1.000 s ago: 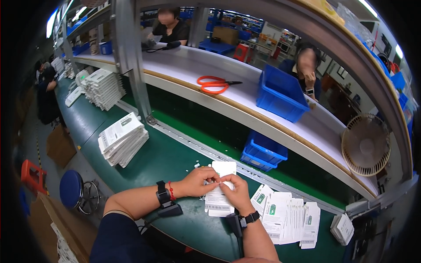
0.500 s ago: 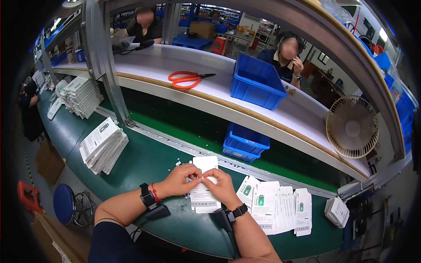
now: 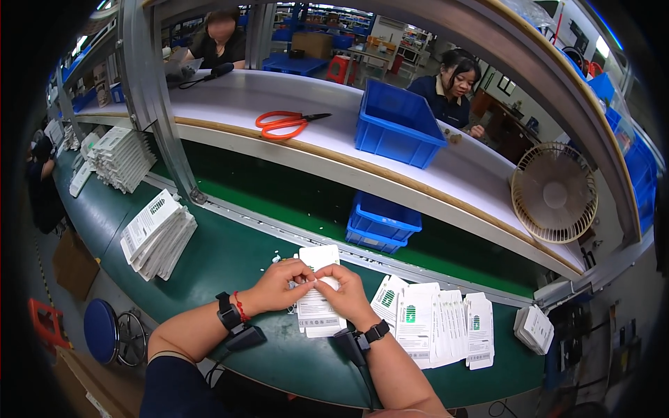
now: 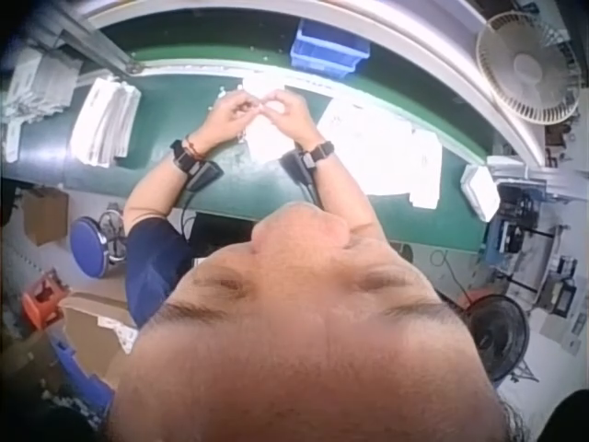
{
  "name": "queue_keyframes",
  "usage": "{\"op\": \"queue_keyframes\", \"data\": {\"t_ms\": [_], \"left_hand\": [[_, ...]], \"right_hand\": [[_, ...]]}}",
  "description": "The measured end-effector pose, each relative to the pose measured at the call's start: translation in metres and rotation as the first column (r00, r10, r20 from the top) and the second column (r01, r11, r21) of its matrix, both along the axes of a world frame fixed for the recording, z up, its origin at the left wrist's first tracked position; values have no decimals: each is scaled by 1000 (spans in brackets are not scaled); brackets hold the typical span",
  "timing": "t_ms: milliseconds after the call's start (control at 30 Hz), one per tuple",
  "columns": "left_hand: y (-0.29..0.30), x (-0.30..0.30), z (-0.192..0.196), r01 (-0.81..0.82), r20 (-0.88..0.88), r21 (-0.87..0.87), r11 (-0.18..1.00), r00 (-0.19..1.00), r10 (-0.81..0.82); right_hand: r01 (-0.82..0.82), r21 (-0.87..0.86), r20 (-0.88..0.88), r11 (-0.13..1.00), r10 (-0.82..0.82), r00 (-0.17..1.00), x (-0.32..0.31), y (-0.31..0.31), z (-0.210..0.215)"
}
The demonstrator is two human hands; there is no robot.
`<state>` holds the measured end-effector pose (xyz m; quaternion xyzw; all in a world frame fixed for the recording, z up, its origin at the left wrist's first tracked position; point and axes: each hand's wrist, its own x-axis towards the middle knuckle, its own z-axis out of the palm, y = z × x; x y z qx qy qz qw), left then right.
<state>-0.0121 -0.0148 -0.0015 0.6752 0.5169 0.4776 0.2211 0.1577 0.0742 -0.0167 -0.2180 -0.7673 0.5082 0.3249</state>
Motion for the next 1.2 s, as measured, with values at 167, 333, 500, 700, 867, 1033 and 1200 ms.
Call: {"op": "queue_keyframes", "data": {"t_ms": [167,333,500,700,867,1033,1200], "left_hand": [[-1,-1,-1,-2,6,-5,1000,1000,2],[-3,1,0,8,13,-10,1000,1000,-8],[-4,-4,-4,2,-13,-5,1000,1000,-2],[7,-1,1,52,15,58,997,999,-53],[-1,-6,-8,16,-11,21,1000,1000,-15],[0,-1,-7,16,-15,9,1000,1000,-15],[-2,-1,-2,9,-20,1,1000,1000,-9]], "right_hand": [[-16,-30,12,999,16,1000,1,0,1],[-11,-40,29,999,12,999,3,-2,3],[-23,-28,-7,999,23,1000,-3,-3,-4],[54,10,50,998,-55,997,1,6,-4],[-1,54,6,999,0,1000,-5,2,2],[-21,5,4,1000,21,1000,3,2,-6],[-7,20,-3,1000,7,1000,2,-1,0]]}}
